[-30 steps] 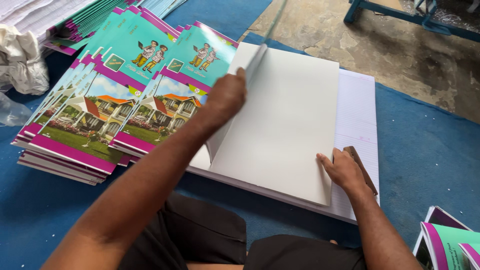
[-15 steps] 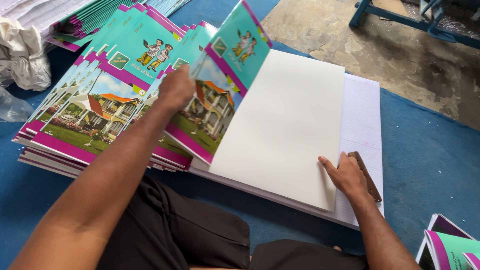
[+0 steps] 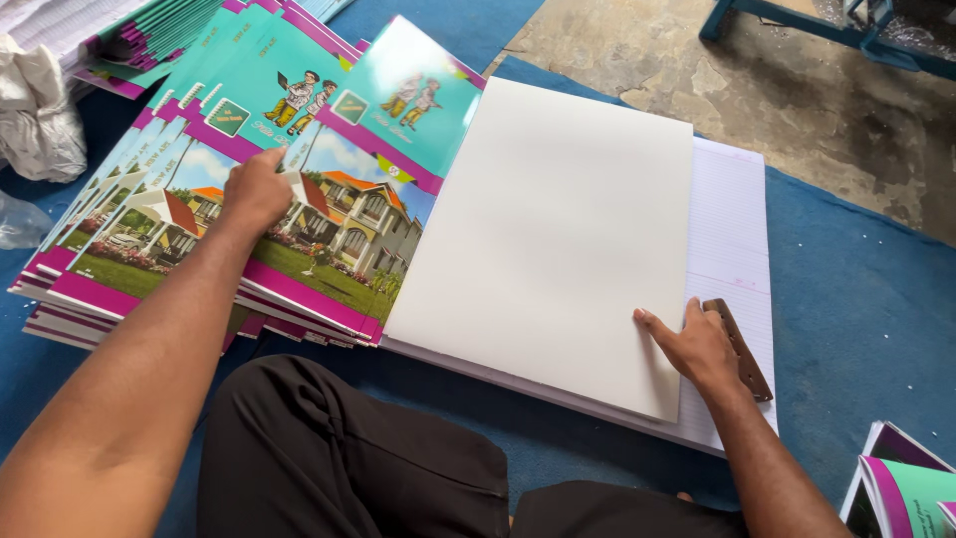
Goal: The person folds printed booklet covers over blank white pages and presses the crease with a wooden block. The person repeats this folding and pressing action for multiple booklets in a stack.
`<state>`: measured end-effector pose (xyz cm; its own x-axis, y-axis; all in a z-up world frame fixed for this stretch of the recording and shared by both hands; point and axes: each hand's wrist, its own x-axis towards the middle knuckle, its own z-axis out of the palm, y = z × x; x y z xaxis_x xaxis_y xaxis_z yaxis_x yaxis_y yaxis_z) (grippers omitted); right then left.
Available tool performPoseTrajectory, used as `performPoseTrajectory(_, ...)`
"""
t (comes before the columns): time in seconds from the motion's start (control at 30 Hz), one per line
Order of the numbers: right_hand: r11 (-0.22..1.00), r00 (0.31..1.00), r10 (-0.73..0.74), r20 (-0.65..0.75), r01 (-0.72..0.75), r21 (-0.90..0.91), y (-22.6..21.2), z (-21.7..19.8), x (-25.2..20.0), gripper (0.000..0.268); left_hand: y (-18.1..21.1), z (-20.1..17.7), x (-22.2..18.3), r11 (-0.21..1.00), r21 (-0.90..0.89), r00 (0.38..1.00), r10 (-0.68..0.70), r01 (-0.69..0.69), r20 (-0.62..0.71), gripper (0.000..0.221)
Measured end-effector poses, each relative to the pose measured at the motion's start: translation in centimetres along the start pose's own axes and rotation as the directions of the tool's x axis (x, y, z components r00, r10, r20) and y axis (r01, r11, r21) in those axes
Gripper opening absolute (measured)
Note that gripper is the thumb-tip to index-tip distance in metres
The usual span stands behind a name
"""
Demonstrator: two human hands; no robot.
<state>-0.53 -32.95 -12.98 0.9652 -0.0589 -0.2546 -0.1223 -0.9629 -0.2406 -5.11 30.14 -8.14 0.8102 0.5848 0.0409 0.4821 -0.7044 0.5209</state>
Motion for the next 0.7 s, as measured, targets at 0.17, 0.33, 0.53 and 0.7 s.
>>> performPoseTrajectory(0.17, 1.000, 1.000, 0.006, -0.012, -0.006, 0.018, -0.1, 0.3, 0.3, 0.113, -2.2, 0.9, -0.1, 0.999, 0.037, 0.998, 0.035, -0.033, -0.046, 0.056)
performPoseTrajectory(0.33, 0.995, 0.997, 0.065, -0.029, -0.062, 0.081, -1.0, -0.1, -0.4, 0.110, -2.3, 1.9, -0.5, 0.996, 0.025, 0.996, -0.084, 0.085, -0.023, 0.059)
performPoseTrajectory(0.53, 0.996, 0.992, 0.037, -0.123, -0.027, 0.080, -2.4, -1.4, -2.0, 0.100, 0.1, 2.4, -1.3, 0.981, 0.167, 0.995, -0.096, 0.101, -0.040, 0.063)
performPoseTrajectory(0.7, 0.988, 0.986, 0.012, -0.169, 0.015, 0.156, -3.2, -2.8, -2.9, 0.075, 3.3, 3.6, -2.4, 0.990, 0.141, 0.998, 0.030, -0.023, -0.051, 0.059)
